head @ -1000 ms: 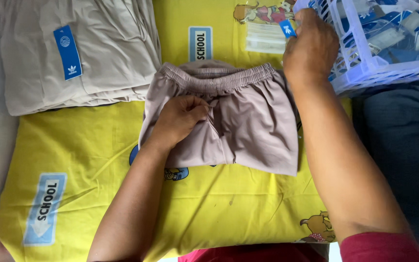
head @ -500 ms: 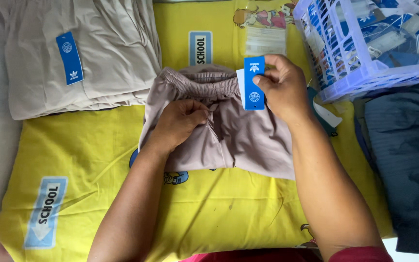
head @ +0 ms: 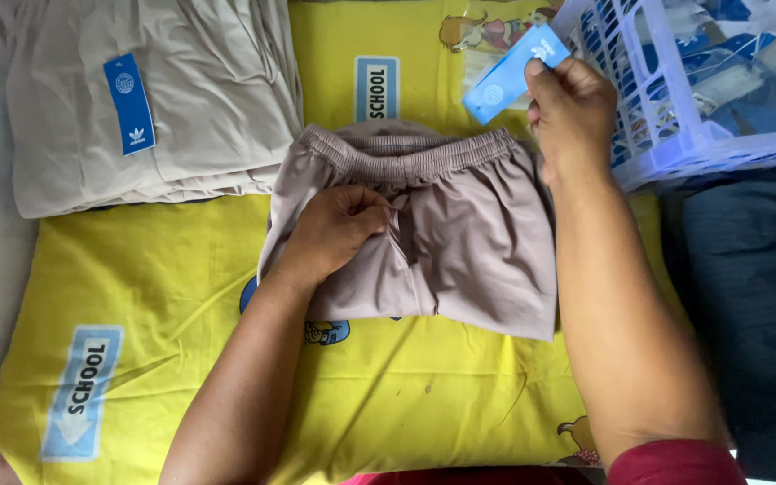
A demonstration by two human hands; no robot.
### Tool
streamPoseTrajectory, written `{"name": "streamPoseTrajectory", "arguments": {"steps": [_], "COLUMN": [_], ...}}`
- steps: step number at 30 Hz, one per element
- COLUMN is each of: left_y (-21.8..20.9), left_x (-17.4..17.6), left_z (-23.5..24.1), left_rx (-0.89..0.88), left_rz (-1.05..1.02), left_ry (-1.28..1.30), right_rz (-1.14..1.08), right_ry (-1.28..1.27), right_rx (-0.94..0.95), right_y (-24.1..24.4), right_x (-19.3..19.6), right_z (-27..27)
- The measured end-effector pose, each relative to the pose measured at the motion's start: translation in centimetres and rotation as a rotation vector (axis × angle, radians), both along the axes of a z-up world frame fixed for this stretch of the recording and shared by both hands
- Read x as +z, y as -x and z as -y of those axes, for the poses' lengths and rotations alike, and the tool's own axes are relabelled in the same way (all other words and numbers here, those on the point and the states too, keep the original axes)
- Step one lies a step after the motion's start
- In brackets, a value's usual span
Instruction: The person folds pairs of shorts and uses a hot glue gun to attach blue tags to the waistbands. They handle several pairs of shorts, applying glue to the tags and pressing them onto the fabric before stacking the finished items.
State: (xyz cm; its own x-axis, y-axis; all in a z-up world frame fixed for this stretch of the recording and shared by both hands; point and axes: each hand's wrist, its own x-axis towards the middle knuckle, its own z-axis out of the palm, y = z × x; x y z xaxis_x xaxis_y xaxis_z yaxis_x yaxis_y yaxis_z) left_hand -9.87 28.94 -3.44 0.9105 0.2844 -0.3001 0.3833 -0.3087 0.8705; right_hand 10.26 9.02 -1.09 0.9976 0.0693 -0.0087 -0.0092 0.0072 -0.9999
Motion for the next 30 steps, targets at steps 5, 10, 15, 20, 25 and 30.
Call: {"name": "streamPoseTrajectory", "arguments": {"steps": [5, 10, 15, 20, 25, 30], "left_y": [0.1, 0.0, 0.1, 0.0, 0.1, -0.4], "left_x": [1.4, 0.5, 1.1, 0.7, 0.5, -0.7], "left_z": [0.3, 0.2, 0.2, 0.1, 0.1, -0.1], "left_rx": [0.026, 0.014, 0.009, 0.014, 0.018, 0.076], "left_rz": [-0.049, -0.006, -0.023, -0.036, -0.018, -0.043], "left_ry": [0.015, 0.012, -0.029, -0.023, 0.013, 0.033], "right_rz": [-0.007, 0.198, 0.769, 1.118, 1.346, 1.145], "right_ry": [-0.018, -0.063, -0.147, 0.158, 0.316, 0.577], "right_rx": [0.066, -0.02, -0.026, -0.137, -0.103, 0.126], "right_y": [4.1, 1.7, 3.0, 6.1, 6.1, 5.1], "right_x": [1.7, -0.5, 2.0, 3.2, 1.7, -2.4], "right_z": [-0.3, 0.4, 0.0, -0.6, -0.5, -0.1]}}
